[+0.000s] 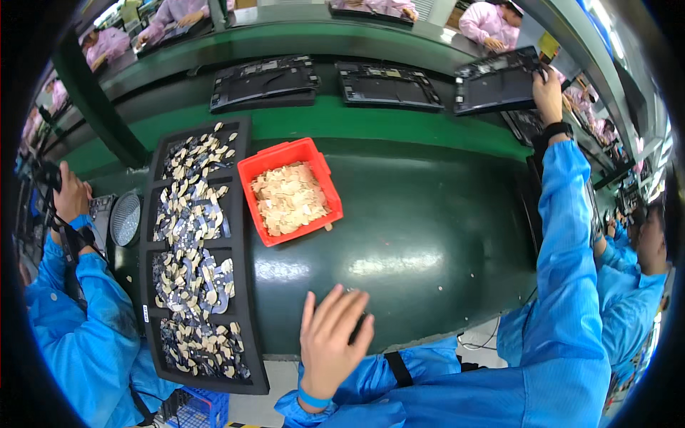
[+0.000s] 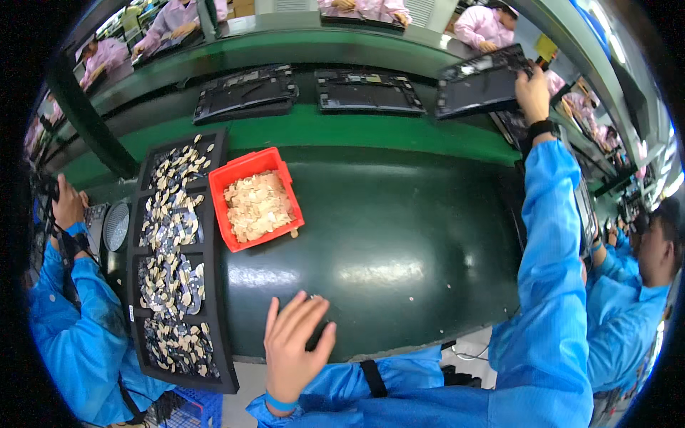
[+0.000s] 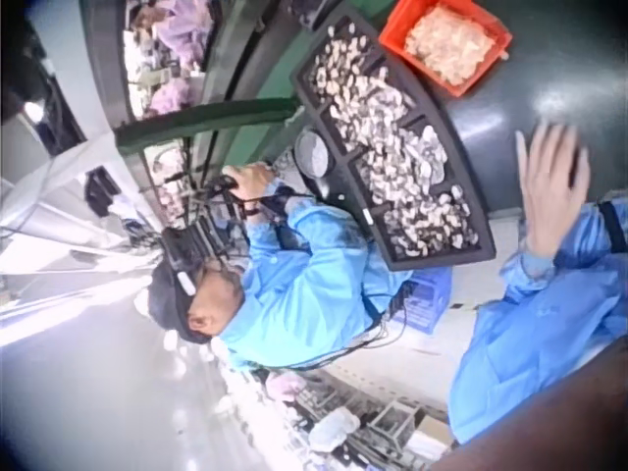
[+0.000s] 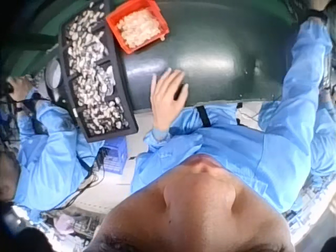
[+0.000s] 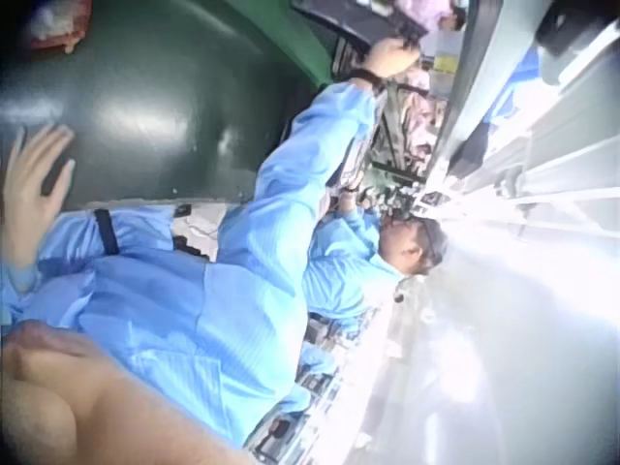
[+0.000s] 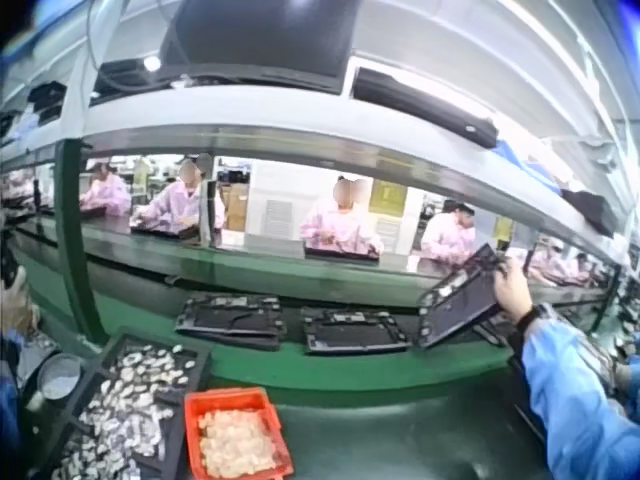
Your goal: The person attaches components and tape strips onto tablet chassis by hand, placing each assembled unit onto the conveyor track and repeating the process.
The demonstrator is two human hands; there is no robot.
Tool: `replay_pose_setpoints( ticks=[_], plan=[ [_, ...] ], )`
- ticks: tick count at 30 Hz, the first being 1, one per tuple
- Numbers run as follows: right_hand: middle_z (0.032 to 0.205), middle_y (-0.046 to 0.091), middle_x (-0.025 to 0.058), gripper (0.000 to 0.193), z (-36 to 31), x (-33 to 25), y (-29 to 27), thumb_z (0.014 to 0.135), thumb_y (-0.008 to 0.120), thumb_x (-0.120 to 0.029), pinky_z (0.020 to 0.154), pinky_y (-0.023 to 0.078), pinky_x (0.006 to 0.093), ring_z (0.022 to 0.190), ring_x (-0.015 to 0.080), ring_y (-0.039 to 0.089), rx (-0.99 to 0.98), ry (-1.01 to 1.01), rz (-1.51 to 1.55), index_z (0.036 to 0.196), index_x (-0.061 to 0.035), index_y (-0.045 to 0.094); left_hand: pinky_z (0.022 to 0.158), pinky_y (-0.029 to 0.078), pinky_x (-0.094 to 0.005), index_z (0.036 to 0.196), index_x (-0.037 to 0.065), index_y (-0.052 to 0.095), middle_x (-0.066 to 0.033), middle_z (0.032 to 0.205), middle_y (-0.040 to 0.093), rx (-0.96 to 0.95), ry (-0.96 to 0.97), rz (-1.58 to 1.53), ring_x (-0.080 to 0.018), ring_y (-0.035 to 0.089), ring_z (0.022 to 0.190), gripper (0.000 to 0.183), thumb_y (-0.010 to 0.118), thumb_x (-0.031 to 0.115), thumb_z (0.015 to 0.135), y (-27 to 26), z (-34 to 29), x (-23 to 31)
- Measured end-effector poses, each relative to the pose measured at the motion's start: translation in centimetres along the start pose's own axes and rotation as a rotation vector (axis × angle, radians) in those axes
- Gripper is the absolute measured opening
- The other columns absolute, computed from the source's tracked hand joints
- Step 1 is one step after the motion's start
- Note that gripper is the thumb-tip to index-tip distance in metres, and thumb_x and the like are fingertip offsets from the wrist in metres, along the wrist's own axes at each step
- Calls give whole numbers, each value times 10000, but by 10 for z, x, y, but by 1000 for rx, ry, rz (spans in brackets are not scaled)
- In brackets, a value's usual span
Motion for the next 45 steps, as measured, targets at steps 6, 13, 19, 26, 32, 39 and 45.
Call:
replay_pose_setpoints(
  ticks=[6, 13, 19, 26, 32, 39, 45],
  plan=[
    [1114, 738, 267, 537, 76, 175, 112, 909, 591, -431, 913, 540, 483, 1057, 424, 707, -578, 99, -505, 1126, 40, 732, 1176, 377, -520, 1169, 98, 776, -39, 1180, 760, -18, 68, -108, -215, 678, 1227, 300, 770, 223, 896, 1, 4, -4],
    [1035, 748, 218, 361, 48, -73, 181, 947, 577, -264, 818, 564, 454, 934, 329, 729, -399, -515, -174, 1091, 41, 704, 1170, 395, -492, 1239, 115, 750, -4, 1228, 736, -69, 62, -121, -165, 644, 1265, 317, 721, 249, 953, 6, 11, -2],
    [909, 706, 78, 804, -122, -425, 247, 925, 573, -759, 543, 444, 270, 662, 147, 622, -1367, 37, 275, 1276, -43, 673, 1175, 412, -487, 1269, 99, 725, -28, 1256, 713, -68, 25, -150, -183, 625, 1289, 350, 721, 244, 950, 3, 5, -10],
    [1310, 646, 139, 686, -153, -477, 344, 955, 631, -660, 914, 512, 429, 1134, 274, 608, -1281, 132, 477, 1366, -110, 635, 1172, 409, -494, 1259, 82, 722, -35, 1261, 703, -23, 54, -184, -203, 629, 1272, 356, 745, 232, 937, 9, 0, -8],
    [1290, 687, 60, 404, -92, -502, 275, 1027, 654, -300, 914, 553, 365, 1092, 188, 666, -1167, 367, 1299, 1341, -47, 633, 1022, 520, -430, 1219, 57, 733, -67, 1155, 725, 73, 191, -403, -235, 687, 1134, 331, 768, 176, 911, -36, -13, 6],
    [1605, 443, 180, 618, -64, -327, -14, 933, 571, 111, 1216, 363, 382, 1441, 271, 484, -496, -129, 977, 1528, -50, 522, 794, 567, -428, 1083, 1, 751, -163, 989, 749, 494, -189, 284, -350, 713, 866, 276, 809, 147, 856, -195, -28, -80],
    [1553, 502, 137, 578, -248, -194, -192, 1058, 612, -213, 1190, 342, 343, 1412, 210, 477, -471, 464, 932, 1561, 15, 444, 790, 586, -387, 1013, -1, 785, -200, 956, 765, 347, -376, 458, -346, 753, 885, 216, 801, 152, 861, -201, 26, -166]
  ],
)
Point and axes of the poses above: each hand's wrist, its own z-axis towards the middle knuckle, its own y-axis out of the palm, x = y × z, the point moved 8 cm from there along z, towards the middle knuckle
